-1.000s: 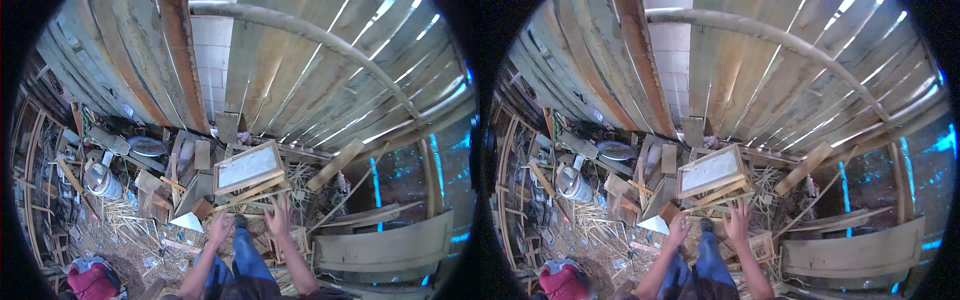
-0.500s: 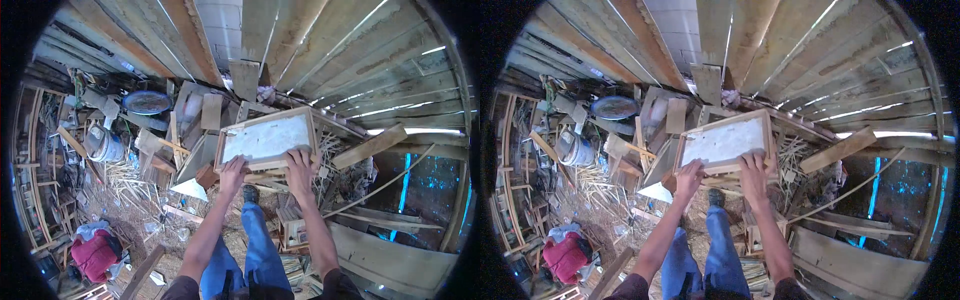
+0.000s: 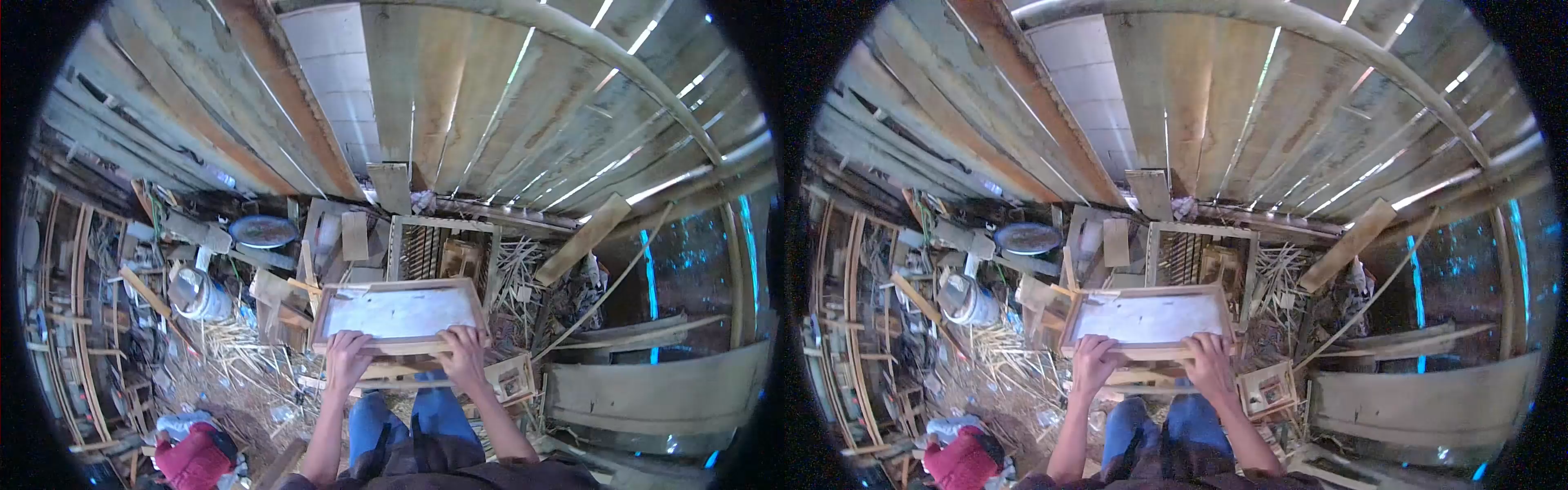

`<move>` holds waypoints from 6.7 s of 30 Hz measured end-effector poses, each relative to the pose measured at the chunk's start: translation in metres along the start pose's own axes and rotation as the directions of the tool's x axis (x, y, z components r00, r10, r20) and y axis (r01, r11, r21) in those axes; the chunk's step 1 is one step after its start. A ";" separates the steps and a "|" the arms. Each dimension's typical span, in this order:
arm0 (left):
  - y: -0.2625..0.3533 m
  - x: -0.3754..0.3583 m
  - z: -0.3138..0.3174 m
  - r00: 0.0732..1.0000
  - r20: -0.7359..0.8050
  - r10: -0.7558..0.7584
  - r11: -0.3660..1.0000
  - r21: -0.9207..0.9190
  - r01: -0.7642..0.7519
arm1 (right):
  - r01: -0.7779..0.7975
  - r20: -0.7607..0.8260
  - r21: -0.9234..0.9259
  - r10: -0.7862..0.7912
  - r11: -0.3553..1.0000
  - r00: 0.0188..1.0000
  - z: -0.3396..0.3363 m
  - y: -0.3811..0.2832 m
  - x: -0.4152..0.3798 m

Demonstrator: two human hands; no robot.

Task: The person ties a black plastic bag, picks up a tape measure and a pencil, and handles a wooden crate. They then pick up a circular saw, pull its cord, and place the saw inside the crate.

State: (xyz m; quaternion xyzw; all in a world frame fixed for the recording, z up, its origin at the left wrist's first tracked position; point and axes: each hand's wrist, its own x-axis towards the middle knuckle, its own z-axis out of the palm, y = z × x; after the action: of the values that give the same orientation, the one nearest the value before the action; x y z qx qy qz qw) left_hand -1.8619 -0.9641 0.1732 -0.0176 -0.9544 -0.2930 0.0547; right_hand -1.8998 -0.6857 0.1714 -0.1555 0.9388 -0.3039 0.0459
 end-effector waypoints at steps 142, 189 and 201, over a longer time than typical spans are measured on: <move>-0.305 -0.333 0.066 0.762 -0.149 -0.630 0.754 -0.350 0.555 | 0.095 0.271 0.232 -0.158 0.968 0.950 0.428 -0.149 -0.083; -0.177 0.104 0.344 0.909 0.014 -0.416 0.899 0.154 0.409 | -0.485 -0.308 0.047 0.474 0.873 0.825 0.157 0.340 0.117; -0.038 -0.006 0.081 0.934 -0.018 -0.358 0.934 0.008 0.358 | -0.571 -0.262 -0.284 0.511 0.770 0.819 -0.046 0.112 -0.016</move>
State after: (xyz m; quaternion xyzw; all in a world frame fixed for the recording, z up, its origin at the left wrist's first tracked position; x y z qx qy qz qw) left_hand -1.8657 -0.9503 0.0842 0.1590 -0.9428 -0.2928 0.0084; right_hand -1.9221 -0.5692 0.1431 0.1432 0.9824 -0.1177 0.0233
